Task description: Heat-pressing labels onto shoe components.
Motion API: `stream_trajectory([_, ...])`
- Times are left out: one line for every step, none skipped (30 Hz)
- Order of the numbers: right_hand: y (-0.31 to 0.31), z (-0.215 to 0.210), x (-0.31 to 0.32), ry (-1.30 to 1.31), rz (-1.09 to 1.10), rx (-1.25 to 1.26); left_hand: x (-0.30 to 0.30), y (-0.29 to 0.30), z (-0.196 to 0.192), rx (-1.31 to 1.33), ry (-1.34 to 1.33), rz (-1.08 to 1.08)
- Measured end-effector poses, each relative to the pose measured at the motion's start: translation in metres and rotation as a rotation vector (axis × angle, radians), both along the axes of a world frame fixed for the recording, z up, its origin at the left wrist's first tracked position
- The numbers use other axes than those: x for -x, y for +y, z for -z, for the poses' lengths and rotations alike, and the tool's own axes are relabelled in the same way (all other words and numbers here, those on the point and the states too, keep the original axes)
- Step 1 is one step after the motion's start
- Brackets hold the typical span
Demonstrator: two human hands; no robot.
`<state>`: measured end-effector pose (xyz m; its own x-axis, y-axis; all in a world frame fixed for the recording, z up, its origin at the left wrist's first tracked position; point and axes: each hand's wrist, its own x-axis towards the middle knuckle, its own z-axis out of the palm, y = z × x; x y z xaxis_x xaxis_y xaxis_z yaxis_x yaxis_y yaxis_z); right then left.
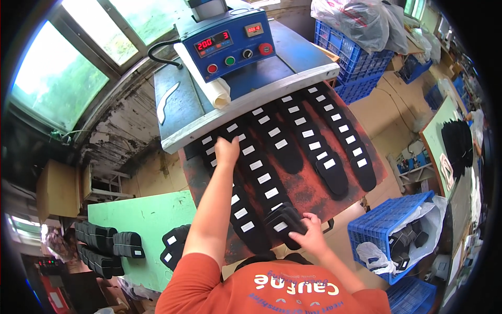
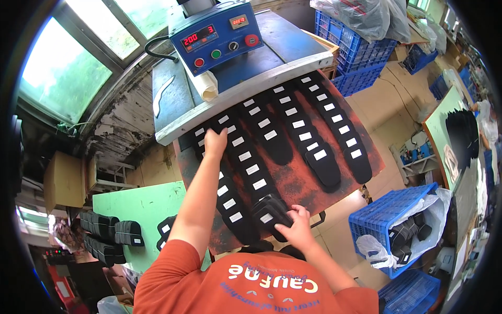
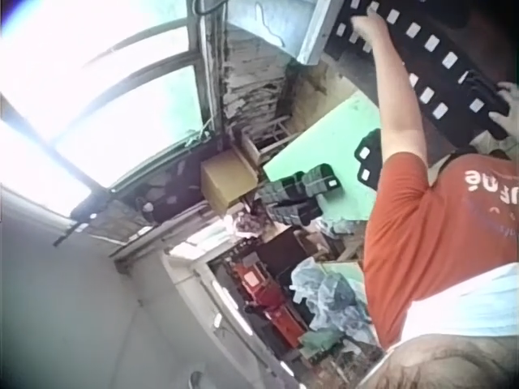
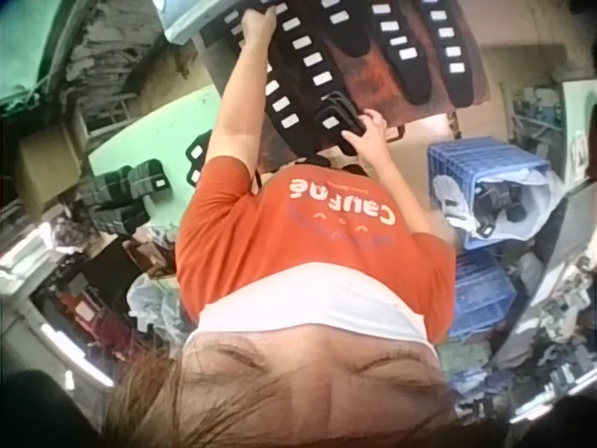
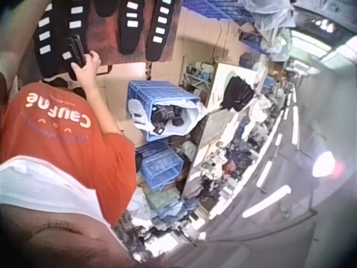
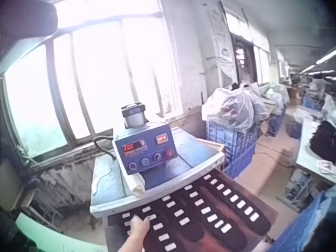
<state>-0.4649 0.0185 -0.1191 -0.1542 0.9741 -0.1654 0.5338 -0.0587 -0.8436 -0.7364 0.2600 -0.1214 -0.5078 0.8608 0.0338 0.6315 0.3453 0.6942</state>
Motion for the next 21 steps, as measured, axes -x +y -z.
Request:
stream_trajectory([0.0,-0.007,0.013,-0.153,-0.03,-0.075,0.011,0.014,0.008,-0.014,0.094,-0.064])
stream_trajectory([0.003,-0.008,0.021,-0.076,0.044,-0.031,0.009,0.021,0.01,-0.014,0.088,-0.069])
stream_trajectory([0.009,-0.008,0.025,-0.081,0.037,-0.034,0.004,0.026,0.011,0.026,0.169,-0.066])
stream_trajectory([0.017,-0.01,0.029,0.002,0.102,0.08,0.003,0.029,0.012,0.066,0.252,-0.066])
stream_trajectory([0.026,-0.011,0.03,0.082,0.175,0.193,0.006,0.032,0.016,0.063,0.246,-0.067])
stream_trajectory([0.038,-0.008,0.032,0.099,0.104,0.14,0.019,0.033,0.022,0.081,0.116,0.028])
stream_trajectory([0.048,-0.006,0.037,0.104,0.09,0.134,0.031,0.033,0.027,0.095,-0.012,0.121])
stream_trajectory([0.059,-0.003,0.041,0.104,0.032,0.075,0.037,0.024,0.038,-0.016,-0.207,0.179])
stream_trajectory([0.069,0.005,0.035,0.085,0.017,0.031,0.005,0.009,-0.001,0.177,-0.464,0.204])
stream_trajectory([0.078,0.012,0.041,0.153,0.013,-0.035,0.011,-0.001,-0.014,0.303,-0.522,0.251])
stream_trajectory([0.088,0.015,0.047,0.161,0.003,-0.041,0.02,-0.009,-0.02,0.431,-0.579,0.295])
stream_trajectory([0.1,0.017,0.052,0.251,-0.032,-0.137,0.024,-0.019,-0.02,0.405,-0.81,0.333])
stream_trajectory([0.11,0.017,0.056,0.342,-0.065,-0.232,0.028,-0.029,-0.019,0.374,-1.042,0.371])
stream_trajectory([0.121,0.013,0.06,0.435,-0.11,-0.197,0.032,-0.038,-0.019,0.372,-1.103,0.392])
stream_trajectory([0.13,0.012,0.06,0.523,-0.148,-0.161,0.03,-0.043,-0.02,0.409,-1.101,0.363])
stream_trajectory([0.136,0.017,0.059,0.752,-0.173,0.034,0.024,-0.047,-0.021,0.426,-1.16,0.372])
stream_trajectory([0.14,0.017,0.06,0.881,-0.21,0.12,0.02,-0.053,-0.025,0.438,-1.22,0.376])
stream_trajectory([0.14,0.016,0.058,0.93,-0.187,0.249,0.023,-0.056,-0.018,0.433,-1.213,0.414])
stream_trajectory([0.138,0.015,0.058,0.974,-0.162,0.379,0.028,-0.055,-0.017,0.424,-1.215,0.407])
stream_trajectory([0.135,0.011,0.059,0.968,-0.168,0.382,0.031,-0.054,-0.016,0.387,-1.124,0.425])
stream_trajectory([0.132,0.009,0.062,1.106,-0.067,0.394,0.033,-0.055,-0.015,0.351,-1.033,0.443])
